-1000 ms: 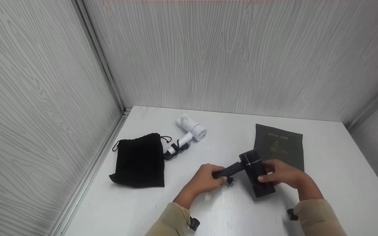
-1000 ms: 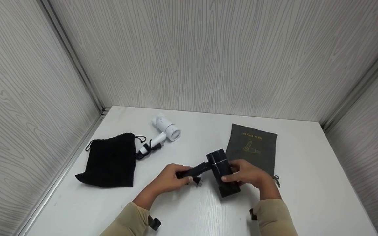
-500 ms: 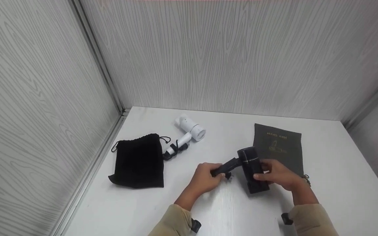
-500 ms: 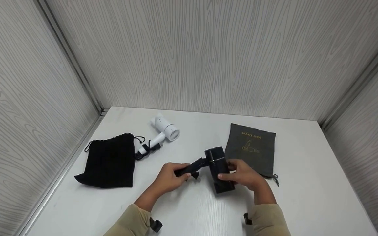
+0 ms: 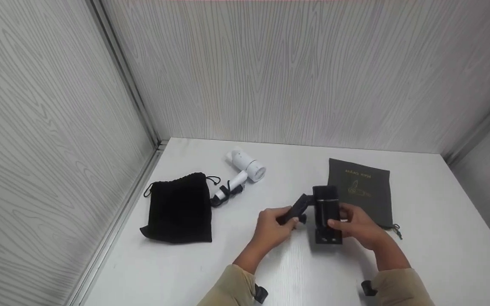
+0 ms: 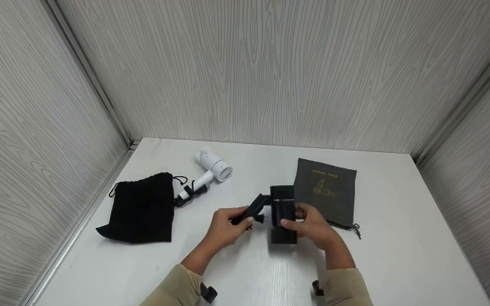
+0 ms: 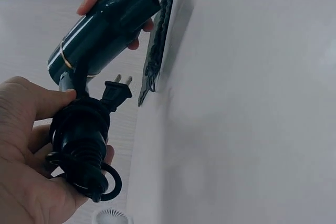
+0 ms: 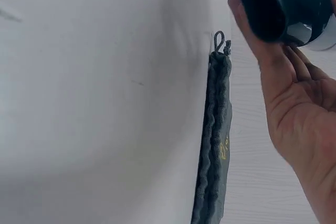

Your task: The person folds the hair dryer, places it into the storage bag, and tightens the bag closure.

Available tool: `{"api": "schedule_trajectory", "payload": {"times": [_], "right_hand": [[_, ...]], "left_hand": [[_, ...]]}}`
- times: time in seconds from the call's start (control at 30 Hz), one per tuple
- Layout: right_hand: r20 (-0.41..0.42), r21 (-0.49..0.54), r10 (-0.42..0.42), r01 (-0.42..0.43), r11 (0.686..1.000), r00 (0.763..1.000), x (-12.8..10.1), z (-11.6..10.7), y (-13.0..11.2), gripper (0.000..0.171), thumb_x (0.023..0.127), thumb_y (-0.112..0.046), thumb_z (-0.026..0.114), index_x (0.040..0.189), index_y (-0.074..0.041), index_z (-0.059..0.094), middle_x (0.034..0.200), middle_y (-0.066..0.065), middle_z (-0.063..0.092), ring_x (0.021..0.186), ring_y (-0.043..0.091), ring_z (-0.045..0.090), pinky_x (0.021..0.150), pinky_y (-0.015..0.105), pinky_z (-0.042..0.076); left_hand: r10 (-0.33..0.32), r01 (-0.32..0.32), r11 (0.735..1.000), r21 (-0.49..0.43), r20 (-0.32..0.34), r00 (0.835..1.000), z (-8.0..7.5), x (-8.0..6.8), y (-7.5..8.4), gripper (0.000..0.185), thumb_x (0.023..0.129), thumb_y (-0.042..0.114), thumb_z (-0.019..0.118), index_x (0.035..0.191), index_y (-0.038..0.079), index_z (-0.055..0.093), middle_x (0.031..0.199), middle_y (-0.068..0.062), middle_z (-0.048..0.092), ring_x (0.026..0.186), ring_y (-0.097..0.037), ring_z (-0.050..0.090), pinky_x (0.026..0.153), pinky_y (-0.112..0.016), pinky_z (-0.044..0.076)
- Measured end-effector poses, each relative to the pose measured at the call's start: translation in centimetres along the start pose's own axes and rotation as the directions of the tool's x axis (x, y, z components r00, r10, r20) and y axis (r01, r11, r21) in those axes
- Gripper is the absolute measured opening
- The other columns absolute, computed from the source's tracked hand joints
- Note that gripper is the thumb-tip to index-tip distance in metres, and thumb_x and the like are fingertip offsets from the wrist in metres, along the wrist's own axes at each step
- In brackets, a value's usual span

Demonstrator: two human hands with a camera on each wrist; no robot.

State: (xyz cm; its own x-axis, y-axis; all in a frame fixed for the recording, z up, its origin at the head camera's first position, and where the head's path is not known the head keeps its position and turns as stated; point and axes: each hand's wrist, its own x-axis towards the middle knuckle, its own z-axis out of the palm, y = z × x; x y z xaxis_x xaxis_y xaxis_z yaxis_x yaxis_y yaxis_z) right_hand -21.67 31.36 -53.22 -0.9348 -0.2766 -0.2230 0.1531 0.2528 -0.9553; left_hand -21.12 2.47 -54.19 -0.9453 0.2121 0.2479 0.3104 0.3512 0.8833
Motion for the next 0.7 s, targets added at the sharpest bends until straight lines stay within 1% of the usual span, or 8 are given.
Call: {"api": "schedule_trajectory", "payload": {"times": [0.1, 0.17, 0.3, 0.43, 0.53, 0.6, 0.7], "right_hand": [[-0.03, 0.08, 0.012, -0.01, 0.997, 0.999, 0.3, 0.8, -0.1, 0.083, 0.098, -0.02, 0.079, 0.159, 0.007, 0.03, 0.143, 0.03, 0.057, 0.115, 0.028, 0.073, 0.092, 0.047, 0.063], [-0.052, 0.093, 0.012, -0.007, 0.996, 0.999, 0.4, 1.1, -0.2, 0.083, 0.098, -0.021, 0.079, 0.16, 0.005, 0.03, 0.146, 0.03, 0.055, 0.116, 0.026, 0.073, 0.093, 0.046, 0.063], [-0.088, 0.093, 0.009, -0.001, 0.996, 0.996, 0.3, 1.4, -0.3, 0.081, 0.097, -0.02, 0.079, 0.159, 0.004, 0.033, 0.147, 0.031, 0.054, 0.114, 0.026, 0.074, 0.091, 0.045, 0.063], [-0.133, 0.098, 0.023, -0.01, 0.995, 0.991, 0.4, 2.1, -0.5, 0.08, 0.096, -0.022, 0.081, 0.157, 0.004, 0.037, 0.146, 0.031, 0.056, 0.112, 0.026, 0.074, 0.091, 0.044, 0.064], [-0.171, 0.093, 0.034, -0.018, 0.995, 0.985, 0.3, 2.9, -0.5, 0.081, 0.096, -0.026, 0.081, 0.158, 0.003, 0.038, 0.147, 0.03, 0.056, 0.114, 0.025, 0.074, 0.091, 0.042, 0.064], [-0.192, 0.111, 0.041, -0.019, 0.994, 0.981, 0.2, 3.4, -0.5, 0.081, 0.097, -0.025, 0.081, 0.159, 0.003, 0.037, 0.147, 0.031, 0.055, 0.116, 0.027, 0.073, 0.092, 0.041, 0.063], [-0.222, 0.161, 0.054, -0.018, 0.987, 0.974, 0.2, 4.6, -0.4, 0.082, 0.098, -0.026, 0.08, 0.16, 0.001, 0.034, 0.15, 0.03, 0.053, 0.12, 0.029, 0.072, 0.094, 0.041, 0.063]], "left_hand": [[-0.008, 0.005, 0.999, -0.043, -0.057, 0.998, 0.7, 0.1, 0.7, 0.04, 0.098, 0.017, 0.077, 0.133, 0.0, 0.071, 0.12, -0.013, 0.079, 0.111, -0.017, 0.076, 0.094, -0.029, 0.06], [0.0, -0.003, 0.999, -0.036, -0.084, 0.996, 0.8, 0.2, 0.9, 0.041, 0.098, 0.016, 0.077, 0.134, -0.002, 0.07, 0.122, -0.015, 0.078, 0.113, -0.018, 0.076, 0.095, -0.029, 0.06], [0.004, -0.009, 0.999, -0.049, -0.106, 0.994, 0.9, 0.3, 1.0, 0.041, 0.096, 0.015, 0.078, 0.132, -0.002, 0.07, 0.118, -0.015, 0.079, 0.109, -0.018, 0.077, 0.093, -0.029, 0.061], [-0.014, 0.006, 0.999, -0.05, -0.163, 0.987, 1.1, 0.2, 1.1, 0.04, 0.095, 0.014, 0.08, 0.13, -0.002, 0.072, 0.116, -0.015, 0.079, 0.106, -0.019, 0.077, 0.091, -0.03, 0.062], [-0.029, 0.018, 0.998, -0.061, -0.185, 0.982, 1.2, 0.1, 1.3, 0.04, 0.095, 0.014, 0.079, 0.131, -0.003, 0.071, 0.117, -0.016, 0.079, 0.105, -0.017, 0.078, 0.09, -0.029, 0.062], [-0.037, 0.024, 0.997, -0.071, -0.192, 0.981, 1.4, 0.1, 1.4, 0.041, 0.095, 0.014, 0.079, 0.131, -0.003, 0.071, 0.118, -0.016, 0.079, 0.104, -0.016, 0.078, 0.089, -0.027, 0.061], [-0.044, 0.03, 0.997, -0.074, -0.206, 0.977, 1.8, 0.0, 1.6, 0.041, 0.096, 0.016, 0.078, 0.132, -0.003, 0.07, 0.123, -0.016, 0.077, 0.107, -0.014, 0.076, 0.09, -0.026, 0.061]]}}
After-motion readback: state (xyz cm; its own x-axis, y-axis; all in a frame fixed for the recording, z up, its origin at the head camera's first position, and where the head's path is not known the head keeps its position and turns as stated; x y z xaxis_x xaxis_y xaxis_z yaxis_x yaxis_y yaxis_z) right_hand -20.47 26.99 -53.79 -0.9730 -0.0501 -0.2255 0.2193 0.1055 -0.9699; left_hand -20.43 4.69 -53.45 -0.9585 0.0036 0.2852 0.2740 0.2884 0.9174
